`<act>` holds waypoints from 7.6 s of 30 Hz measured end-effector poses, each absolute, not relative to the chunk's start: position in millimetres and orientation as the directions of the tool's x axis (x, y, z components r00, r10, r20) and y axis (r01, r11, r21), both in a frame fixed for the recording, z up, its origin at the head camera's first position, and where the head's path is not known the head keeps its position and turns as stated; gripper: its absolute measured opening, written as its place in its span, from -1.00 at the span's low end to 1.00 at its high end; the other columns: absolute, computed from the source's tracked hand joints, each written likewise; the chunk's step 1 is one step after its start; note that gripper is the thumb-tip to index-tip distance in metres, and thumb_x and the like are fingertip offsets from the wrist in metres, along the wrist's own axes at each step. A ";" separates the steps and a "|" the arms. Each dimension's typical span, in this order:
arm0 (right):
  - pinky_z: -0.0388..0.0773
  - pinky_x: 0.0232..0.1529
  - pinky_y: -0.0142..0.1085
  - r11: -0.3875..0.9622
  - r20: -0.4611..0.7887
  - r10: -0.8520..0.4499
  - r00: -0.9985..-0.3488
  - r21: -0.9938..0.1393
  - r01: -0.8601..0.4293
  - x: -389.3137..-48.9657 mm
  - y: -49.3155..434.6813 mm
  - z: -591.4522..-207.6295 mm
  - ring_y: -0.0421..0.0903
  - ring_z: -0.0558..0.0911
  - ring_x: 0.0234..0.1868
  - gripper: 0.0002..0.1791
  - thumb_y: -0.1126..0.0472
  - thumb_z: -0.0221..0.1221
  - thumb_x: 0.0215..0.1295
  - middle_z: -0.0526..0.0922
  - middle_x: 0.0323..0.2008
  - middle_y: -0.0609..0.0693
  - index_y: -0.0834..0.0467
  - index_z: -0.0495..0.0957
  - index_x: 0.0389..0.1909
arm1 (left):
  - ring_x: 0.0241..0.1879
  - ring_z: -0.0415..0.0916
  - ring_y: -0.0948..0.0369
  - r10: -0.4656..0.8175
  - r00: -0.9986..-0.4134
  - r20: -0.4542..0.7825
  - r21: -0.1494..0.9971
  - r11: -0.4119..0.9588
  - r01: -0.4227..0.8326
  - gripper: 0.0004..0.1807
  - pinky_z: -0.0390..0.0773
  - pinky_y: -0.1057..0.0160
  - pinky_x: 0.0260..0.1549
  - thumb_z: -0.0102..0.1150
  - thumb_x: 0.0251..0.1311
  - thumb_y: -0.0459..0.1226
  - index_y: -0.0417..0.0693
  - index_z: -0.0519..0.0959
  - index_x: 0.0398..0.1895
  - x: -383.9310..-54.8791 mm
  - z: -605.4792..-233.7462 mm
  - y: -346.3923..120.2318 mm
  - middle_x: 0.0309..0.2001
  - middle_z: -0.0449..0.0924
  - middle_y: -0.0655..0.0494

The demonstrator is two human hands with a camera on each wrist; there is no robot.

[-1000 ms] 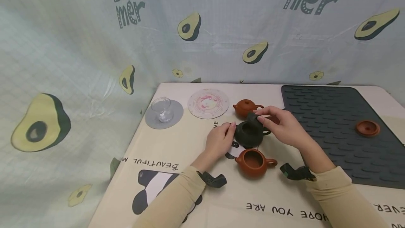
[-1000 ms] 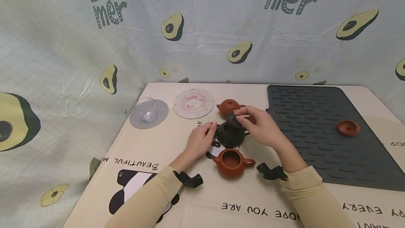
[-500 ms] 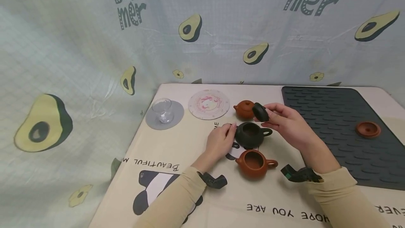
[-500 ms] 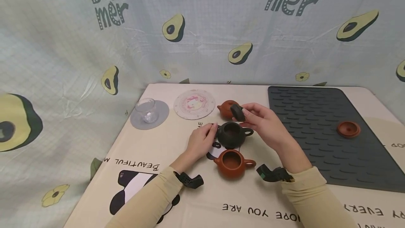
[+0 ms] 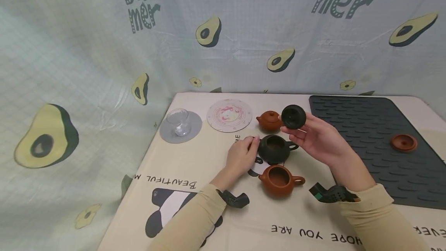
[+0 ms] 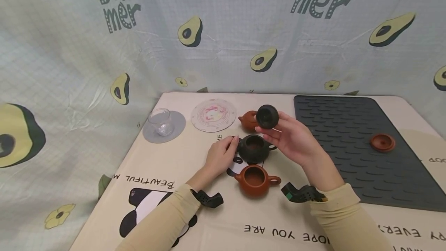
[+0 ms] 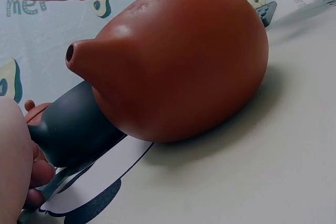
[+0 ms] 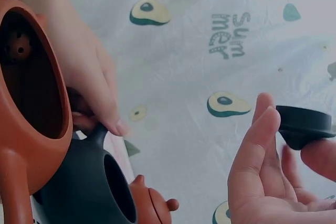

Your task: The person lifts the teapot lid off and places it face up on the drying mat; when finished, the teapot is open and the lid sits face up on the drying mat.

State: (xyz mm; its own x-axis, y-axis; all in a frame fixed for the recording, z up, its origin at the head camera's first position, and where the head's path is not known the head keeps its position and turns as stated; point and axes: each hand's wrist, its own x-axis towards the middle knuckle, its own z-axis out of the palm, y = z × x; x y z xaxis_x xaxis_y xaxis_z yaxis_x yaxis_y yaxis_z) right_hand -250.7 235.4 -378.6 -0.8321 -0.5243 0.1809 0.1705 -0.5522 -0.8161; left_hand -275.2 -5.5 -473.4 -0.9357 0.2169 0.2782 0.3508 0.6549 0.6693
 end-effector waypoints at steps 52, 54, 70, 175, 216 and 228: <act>0.58 -0.08 -0.33 -0.456 0.083 -0.247 -0.965 -0.889 0.040 -237.3 241.9 -354.0 -0.08 0.66 -0.20 -0.72 0.30 0.02 0.60 0.55 0.14 -0.01 0.12 0.43 0.24 | -0.39 0.43 0.16 0.217 -0.934 0.282 0.673 0.649 0.354 -0.53 0.37 0.22 -0.37 -0.20 0.59 0.06 0.03 0.65 -0.20 -274.8 -474.4 -5.9 -0.49 0.50 0.20; 0.57 -0.11 -0.34 -0.443 0.094 -0.237 -0.967 -0.896 0.021 -237.3 242.0 -353.7 -0.11 0.63 -0.23 -0.68 0.33 0.03 0.58 0.56 0.17 0.00 0.15 0.36 0.27 | -0.39 0.43 0.16 0.217 -0.935 0.281 0.674 0.649 0.353 -0.53 0.37 0.22 -0.37 -0.20 0.59 0.06 0.03 0.66 -0.20 -274.8 -474.5 -5.7 -0.49 0.51 0.20; 0.34 -0.27 -0.35 -0.353 0.127 -0.150 -0.980 -0.933 -0.067 -238.6 243.2 -357.6 -0.17 0.38 -0.34 -0.57 0.40 0.13 0.50 0.47 0.04 0.04 0.19 0.35 0.31 | -0.38 0.44 0.15 0.219 -0.935 0.281 0.670 0.652 0.354 -0.53 0.38 0.20 -0.36 -0.20 0.59 0.07 0.03 0.65 -0.19 -274.6 -473.7 -7.4 -0.49 0.50 0.19; 0.46 -0.38 -0.35 -0.506 0.122 0.266 -0.956 -0.827 -0.246 -240.5 338.2 -354.0 -0.14 0.50 -0.38 -0.65 0.44 0.22 0.38 0.46 0.06 -0.04 0.13 0.46 0.11 | -0.40 0.44 0.14 0.221 -0.925 0.308 0.657 0.654 0.375 -0.56 0.38 0.18 -0.37 -0.17 0.59 0.04 0.05 0.59 -0.34 -273.8 -473.7 -8.7 -0.53 0.46 0.18; 0.36 -0.35 -0.32 0.299 -0.101 0.534 -0.840 -0.906 0.299 -250.8 374.2 -390.3 -0.18 0.35 -0.29 -0.11 -0.19 0.29 0.33 0.31 0.05 -0.21 -0.16 0.13 0.60 | -0.43 0.40 0.16 0.225 -0.926 0.303 0.659 0.653 0.374 -0.55 0.35 0.23 -0.40 -0.18 0.59 0.06 0.07 0.55 -0.38 -275.3 -475.4 -9.2 -0.56 0.42 0.20; 0.34 0.14 0.21 0.410 -0.124 0.529 -0.840 -0.829 0.381 -249.7 386.0 -401.3 0.20 0.35 0.14 -0.06 -0.25 0.16 0.40 0.00 0.57 0.28 -0.01 -0.01 0.65 | -0.40 0.42 0.15 0.221 -0.932 0.286 0.673 0.646 0.360 -0.56 0.36 0.21 -0.37 -0.17 0.59 0.06 0.07 0.58 -0.34 -275.3 -472.9 -9.5 -0.54 0.45 0.19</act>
